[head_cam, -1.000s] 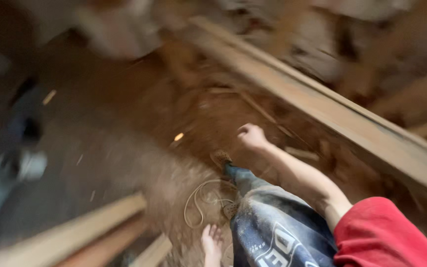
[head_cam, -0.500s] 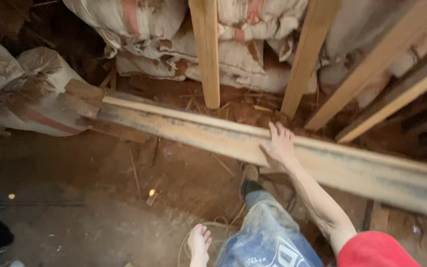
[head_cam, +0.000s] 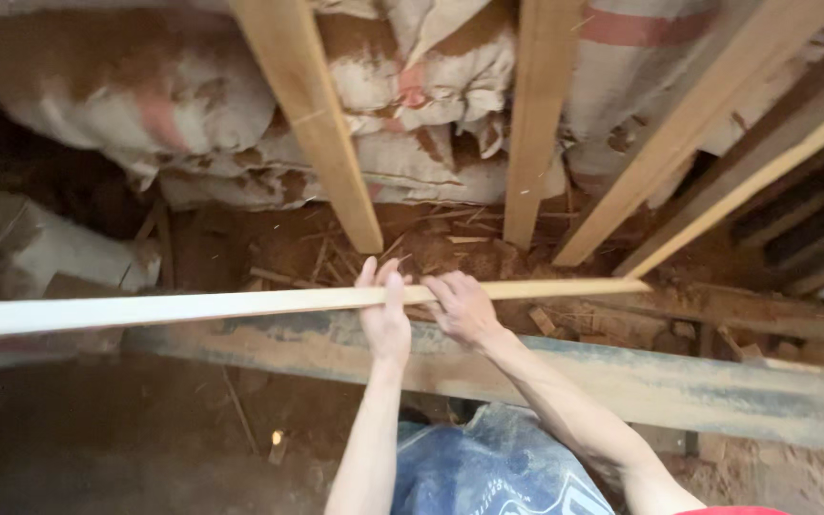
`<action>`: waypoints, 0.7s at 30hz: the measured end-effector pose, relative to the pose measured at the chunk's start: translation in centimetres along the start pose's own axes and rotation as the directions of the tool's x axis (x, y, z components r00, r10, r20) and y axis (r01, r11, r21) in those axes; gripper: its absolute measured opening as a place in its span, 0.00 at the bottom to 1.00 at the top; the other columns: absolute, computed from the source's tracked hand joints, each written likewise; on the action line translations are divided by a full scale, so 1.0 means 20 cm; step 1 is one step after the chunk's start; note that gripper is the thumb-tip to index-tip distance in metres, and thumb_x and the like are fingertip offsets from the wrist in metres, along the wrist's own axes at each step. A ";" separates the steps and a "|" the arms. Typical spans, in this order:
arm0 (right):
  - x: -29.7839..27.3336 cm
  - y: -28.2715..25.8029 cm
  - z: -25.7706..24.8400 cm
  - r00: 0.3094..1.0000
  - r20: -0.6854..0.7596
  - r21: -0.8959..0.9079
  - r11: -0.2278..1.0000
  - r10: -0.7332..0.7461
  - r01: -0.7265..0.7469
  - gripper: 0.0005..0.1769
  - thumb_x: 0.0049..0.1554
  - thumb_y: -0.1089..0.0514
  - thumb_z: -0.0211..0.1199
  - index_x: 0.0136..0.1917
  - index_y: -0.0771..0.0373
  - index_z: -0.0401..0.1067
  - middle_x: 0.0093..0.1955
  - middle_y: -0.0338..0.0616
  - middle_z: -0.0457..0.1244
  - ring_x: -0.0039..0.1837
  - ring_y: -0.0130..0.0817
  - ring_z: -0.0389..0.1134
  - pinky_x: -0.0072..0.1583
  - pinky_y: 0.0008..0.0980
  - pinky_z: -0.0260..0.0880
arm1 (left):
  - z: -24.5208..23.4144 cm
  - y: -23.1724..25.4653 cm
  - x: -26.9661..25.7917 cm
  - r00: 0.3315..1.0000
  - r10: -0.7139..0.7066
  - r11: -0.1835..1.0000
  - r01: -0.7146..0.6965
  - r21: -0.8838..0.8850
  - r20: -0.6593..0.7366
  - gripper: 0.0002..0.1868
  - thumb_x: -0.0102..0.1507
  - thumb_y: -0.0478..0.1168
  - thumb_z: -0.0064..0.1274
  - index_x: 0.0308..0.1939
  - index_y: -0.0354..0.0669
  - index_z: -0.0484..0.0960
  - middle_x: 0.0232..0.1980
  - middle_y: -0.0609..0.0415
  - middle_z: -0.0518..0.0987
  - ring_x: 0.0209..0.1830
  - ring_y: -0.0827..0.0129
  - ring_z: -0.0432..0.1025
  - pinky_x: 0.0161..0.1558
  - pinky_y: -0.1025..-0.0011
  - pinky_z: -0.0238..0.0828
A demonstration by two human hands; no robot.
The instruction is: The person uses a circular saw to cut long wooden planks into shorter pieces. They position the planks on a makeshift support, guide the saw along the wood, and then move the cut pieces aside.
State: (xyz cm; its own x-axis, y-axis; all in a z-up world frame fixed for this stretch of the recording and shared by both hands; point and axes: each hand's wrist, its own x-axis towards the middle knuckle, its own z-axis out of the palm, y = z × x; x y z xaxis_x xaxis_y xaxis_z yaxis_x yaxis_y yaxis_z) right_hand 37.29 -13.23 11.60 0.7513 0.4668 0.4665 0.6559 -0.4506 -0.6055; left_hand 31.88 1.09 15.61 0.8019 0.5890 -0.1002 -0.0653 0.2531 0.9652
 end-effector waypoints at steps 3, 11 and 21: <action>0.24 -0.05 -0.05 0.989 -0.124 -0.008 0.996 0.085 -0.087 0.26 0.51 0.62 0.65 0.64 0.59 0.69 0.57 0.48 0.67 0.59 0.50 0.68 0.60 0.47 0.69 | 0.25 0.13 0.23 0.999 0.048 0.980 -0.049 0.194 0.012 0.20 0.69 0.41 0.52 0.62 0.34 0.74 0.44 0.49 0.83 0.43 0.69 0.77 0.50 0.70 0.76; 0.55 0.20 0.02 0.717 0.089 0.054 0.715 0.691 -0.696 0.20 0.54 0.58 0.63 0.60 0.64 0.71 0.54 0.55 0.68 0.57 0.55 0.69 0.55 0.47 0.70 | 0.60 0.16 0.60 0.950 -0.091 0.757 -0.130 0.640 0.299 0.29 0.58 0.49 0.67 0.57 0.35 0.80 0.49 0.45 0.84 0.49 0.65 0.78 0.53 0.68 0.75; 0.85 1.12 0.25 0.801 -0.076 -0.185 0.781 0.595 -0.597 0.19 0.55 0.58 0.60 0.60 0.63 0.69 0.55 0.60 0.68 0.56 0.61 0.69 0.54 0.54 0.70 | -0.07 -0.37 0.56 0.902 -0.361 0.768 0.143 0.624 0.238 0.33 0.60 0.47 0.64 0.65 0.38 0.74 0.56 0.45 0.83 0.52 0.66 0.79 0.54 0.70 0.76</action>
State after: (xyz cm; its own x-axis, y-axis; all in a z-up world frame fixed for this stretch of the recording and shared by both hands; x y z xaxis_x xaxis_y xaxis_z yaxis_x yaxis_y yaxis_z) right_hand 64.39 -11.56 2.71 0.9969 0.0482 0.0622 0.0767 -0.7712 -0.6320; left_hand 40.49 6.78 6.93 0.8879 0.2575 -0.3812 0.4350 -0.1999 0.8780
